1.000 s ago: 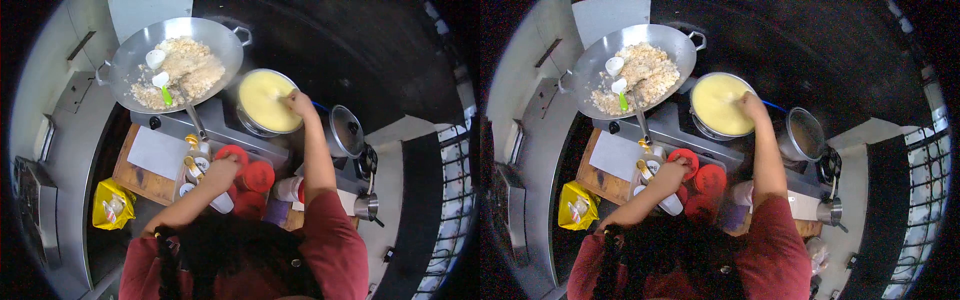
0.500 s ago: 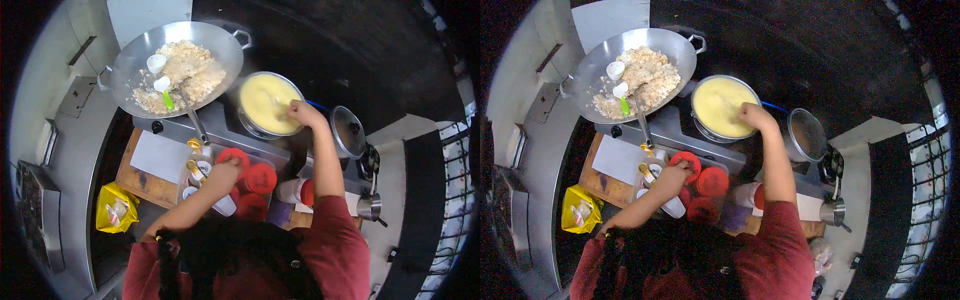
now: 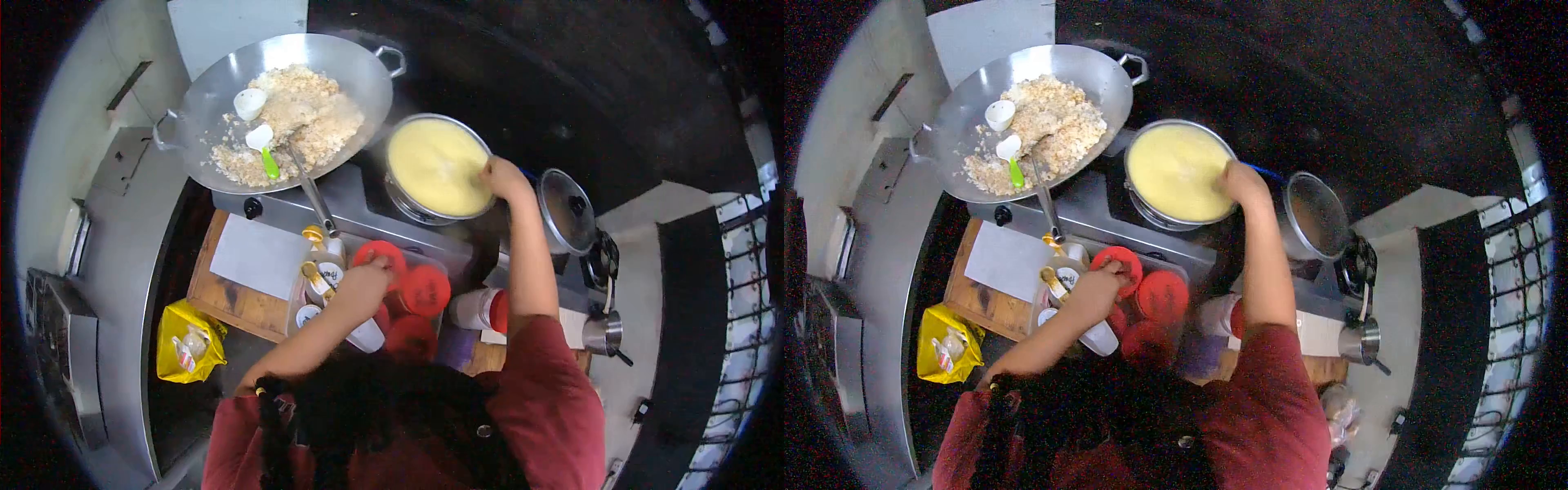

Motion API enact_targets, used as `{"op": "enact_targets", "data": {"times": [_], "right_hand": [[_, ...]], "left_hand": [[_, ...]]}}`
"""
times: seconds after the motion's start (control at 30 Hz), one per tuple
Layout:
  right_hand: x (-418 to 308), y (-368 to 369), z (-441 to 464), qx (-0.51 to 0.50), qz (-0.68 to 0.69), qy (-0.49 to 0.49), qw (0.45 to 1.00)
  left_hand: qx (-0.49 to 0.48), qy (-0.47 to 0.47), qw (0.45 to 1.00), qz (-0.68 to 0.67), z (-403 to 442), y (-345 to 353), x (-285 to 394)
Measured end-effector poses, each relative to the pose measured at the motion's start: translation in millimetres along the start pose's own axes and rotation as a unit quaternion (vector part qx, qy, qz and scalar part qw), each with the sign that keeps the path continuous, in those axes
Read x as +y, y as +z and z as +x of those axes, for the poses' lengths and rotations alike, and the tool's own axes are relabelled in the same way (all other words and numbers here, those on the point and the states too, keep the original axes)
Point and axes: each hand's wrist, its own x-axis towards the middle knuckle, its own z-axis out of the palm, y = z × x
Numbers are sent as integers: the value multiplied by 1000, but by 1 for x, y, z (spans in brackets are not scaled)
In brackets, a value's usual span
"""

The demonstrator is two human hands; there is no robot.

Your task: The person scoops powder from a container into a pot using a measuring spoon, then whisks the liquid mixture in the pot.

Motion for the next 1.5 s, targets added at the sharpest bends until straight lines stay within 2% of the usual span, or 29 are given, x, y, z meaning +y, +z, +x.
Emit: {"op": "enact_targets", "data": {"times": [0.03,0.1,0.17,0.23,0.3,0.37,0.43,0.5,0.57,0.63,0.7,0.77,0.83,0.87,0.9,0.97,1.0,1.03,1.1,1.17,1.2,1.23,1.27,1.3,1.37,1.43,1.5], "right_hand": [[1,9,5,70,10,26,997],[3,32,15,90,102,-13,991],[-20,23,-3,16,130,-88,988],[-37,-3,-26,-68,74,-126,987],[-29,-10,-28,-83,4,-42,996],[-22,-4,-13,-61,-23,-16,998],[-20,21,8,86,39,27,995],[-32,26,6,35,138,-53,988],[-50,14,-9,-31,113,-113,987],[-64,-10,-24,-91,-10,-76,993],[-41,0,-5,-56,-25,-3,998],[-28,17,17,20,-5,50,999],[-35,36,24,128,52,-29,990],[-42,37,19,56,149,-23,987],[-49,26,7,58,149,-25,987],[-64,10,-9,-46,91,-89,991],[-62,4,-12,-63,29,-86,994],[-64,-5,-15,-70,-24,-54,996],[-39,10,10,-33,-33,25,999],[-34,28,23,72,9,15,997],[-46,31,19,83,31,-10,996],[-48,41,20,54,165,-44,984],[-42,42,19,24,171,-93,981],[-51,32,10,-7,178,-146,973],[-69,-9,-13,-104,7,-125,987],[-58,-13,-8,-107,-63,-66,990],[-31,20,21,16,-24,28,999]], "left_hand": [[0,-5,1000,-2,2,-1,2],[18,7,1000,-15,2,5,1],[39,10,999,-23,4,2,1],[-30,-16,999,-21,3,-8,3],[-29,-16,999,-20,2,-11,3],[-31,-7,999,-25,1,-9,4],[7,7,999,-38,4,-2,3],[10,14,999,-31,6,3,1],[17,7,1000,-21,4,2,-2],[-32,-12,999,-19,4,-3,0],[-23,-13,1000,-10,1,-7,3],[-17,2,1000,-7,2,-4,4],[22,2,999,-39,4,3,2],[21,5,999,-40,4,3,4],[14,4,1000,-28,4,-1,5],[13,-7,1000,-11,3,-2,0],[8,-8,1000,-9,2,4,-4],[1,-7,1000,-9,1,4,-3],[-41,-27,999,-2,3,-6,1],[-83,-31,996,4,8,-6,7],[-42,-9,999,-7,7,-3,4],[1,11,1000,-18,7,0,0],[45,38,998,-11,7,13,-8],[46,36,998,-10,7,8,-4],[-43,-24,999,15,6,-7,4],[-47,-30,998,7,7,-9,3],[-55,-22,998,-6,6,-4,3]]}}
